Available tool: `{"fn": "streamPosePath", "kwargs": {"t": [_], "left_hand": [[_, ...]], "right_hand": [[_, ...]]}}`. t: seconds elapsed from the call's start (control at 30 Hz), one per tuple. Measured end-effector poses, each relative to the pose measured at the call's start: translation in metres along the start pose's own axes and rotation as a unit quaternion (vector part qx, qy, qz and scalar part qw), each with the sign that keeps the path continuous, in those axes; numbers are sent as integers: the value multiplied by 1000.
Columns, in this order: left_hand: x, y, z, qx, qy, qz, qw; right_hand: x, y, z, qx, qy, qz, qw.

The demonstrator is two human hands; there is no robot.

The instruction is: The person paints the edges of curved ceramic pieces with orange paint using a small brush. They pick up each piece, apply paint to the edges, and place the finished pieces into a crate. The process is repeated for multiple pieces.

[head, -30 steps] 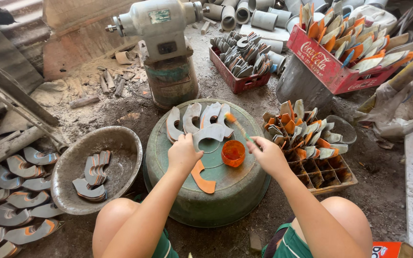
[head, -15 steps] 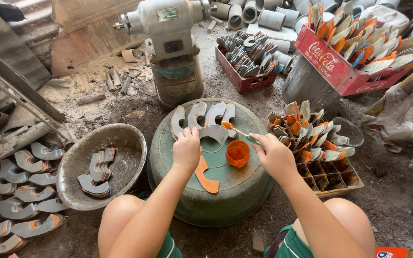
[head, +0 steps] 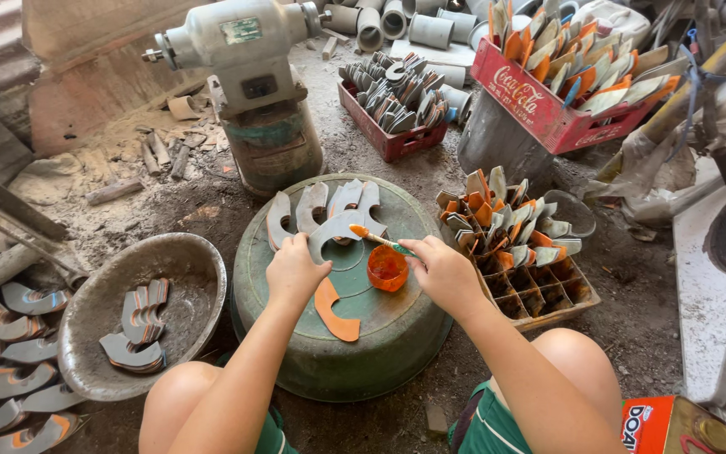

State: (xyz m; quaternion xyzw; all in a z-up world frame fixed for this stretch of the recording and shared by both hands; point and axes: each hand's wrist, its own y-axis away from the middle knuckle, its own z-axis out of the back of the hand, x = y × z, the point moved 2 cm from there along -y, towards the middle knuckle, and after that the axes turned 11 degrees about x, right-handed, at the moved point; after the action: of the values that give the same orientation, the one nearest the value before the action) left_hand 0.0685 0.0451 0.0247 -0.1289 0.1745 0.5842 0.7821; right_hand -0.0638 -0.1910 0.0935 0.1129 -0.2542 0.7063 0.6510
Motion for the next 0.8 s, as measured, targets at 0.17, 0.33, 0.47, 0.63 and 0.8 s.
{"fn": "streamPosePath", "kwargs": {"t": [0.17, 0.33, 0.47, 0.63, 0.8], "left_hand": [[2, 2, -5, -21, -51, -22, 998], [5, -1, -6, -23, -60, -20, 998], [6, 2, -8, -14, -109, -40, 993], [6, 4, -11, 23, -130, -42, 990], [5, 8, -5, 17, -119, -53, 991]], "right_hand": [[-2, 1, -2, -8, 2, 9, 1000], [-7, 1, -8, -16, 7, 2, 1000], [-13, -2, -18, 1, 18, -34, 999], [-24, -6, -31, -10, 34, -47, 998], [-63, -11, -22, 71, 66, -148, 984]]}}
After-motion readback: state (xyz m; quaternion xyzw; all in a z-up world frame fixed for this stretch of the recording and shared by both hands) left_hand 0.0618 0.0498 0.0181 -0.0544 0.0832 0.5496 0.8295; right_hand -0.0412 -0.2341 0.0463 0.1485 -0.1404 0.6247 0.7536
